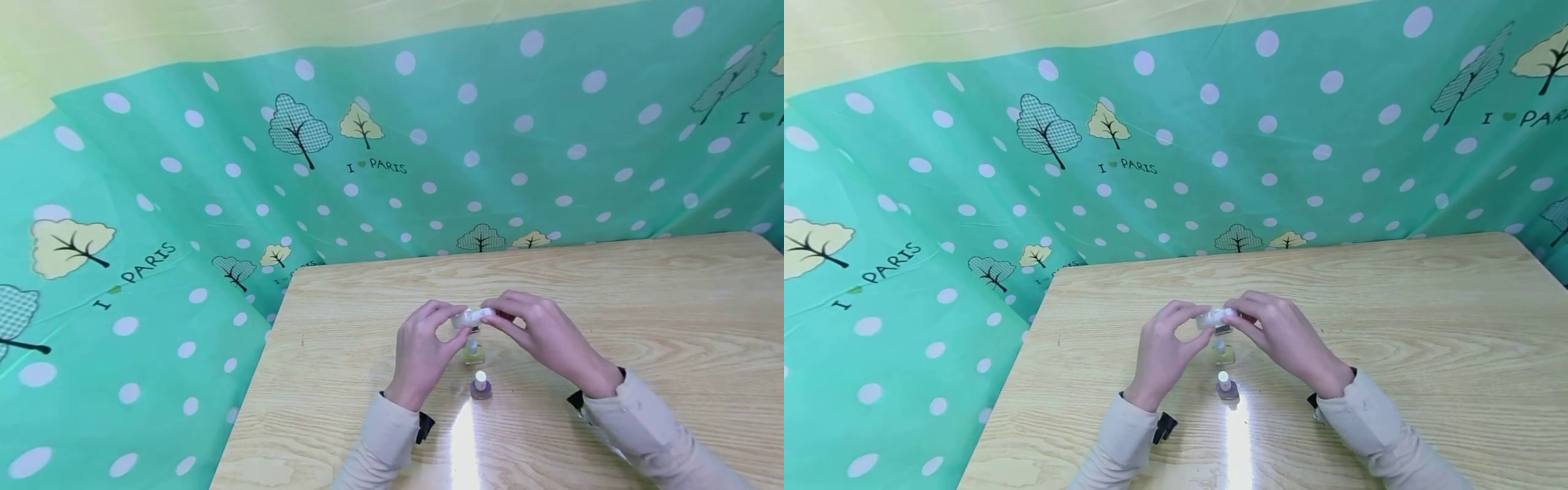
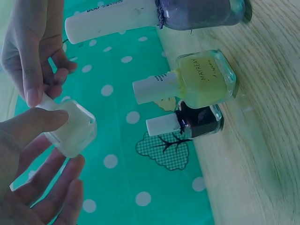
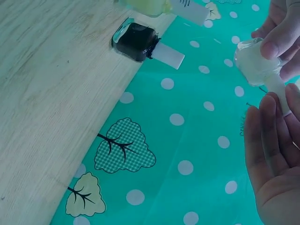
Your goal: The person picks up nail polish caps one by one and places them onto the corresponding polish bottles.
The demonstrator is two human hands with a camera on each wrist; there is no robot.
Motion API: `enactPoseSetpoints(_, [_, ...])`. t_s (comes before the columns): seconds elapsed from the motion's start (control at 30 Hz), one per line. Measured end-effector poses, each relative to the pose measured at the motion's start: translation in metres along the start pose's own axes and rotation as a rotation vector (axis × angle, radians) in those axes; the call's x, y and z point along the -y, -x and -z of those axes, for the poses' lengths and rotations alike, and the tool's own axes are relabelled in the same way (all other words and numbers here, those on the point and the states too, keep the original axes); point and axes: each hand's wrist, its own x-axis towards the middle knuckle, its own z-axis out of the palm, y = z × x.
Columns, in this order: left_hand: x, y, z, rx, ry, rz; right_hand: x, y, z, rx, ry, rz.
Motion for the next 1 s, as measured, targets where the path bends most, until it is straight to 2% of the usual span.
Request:
enactPoseSetpoints(0.17, [0.000,0.000,0.002,0.022,0.000,0.016,0.001,-0.001,-0.002,0.000,-0.018,-0.008])
enactPoseSetpoints(0.37, [0.005,0.003,0.003,0.042,0.007,0.066,0.001,0.000,-0.004,0.008,-0.032,-0.021])
enactPoseSetpoints(0.53, [0.011,0.007,0.003,0.048,0.051,0.106,-0.002,0.002,-0.004,0.012,-0.031,-0.023])
enactPoseSetpoints(0.7, [0.018,0.010,0.003,0.081,0.103,0.165,-0.005,0.006,-0.003,0.023,-0.005,-0.021])
enactPoseSetpoints(1.0, [0.030,0.020,0.002,0.145,0.139,0.286,-0.013,0.019,0.000,0.124,0.049,-0.101])
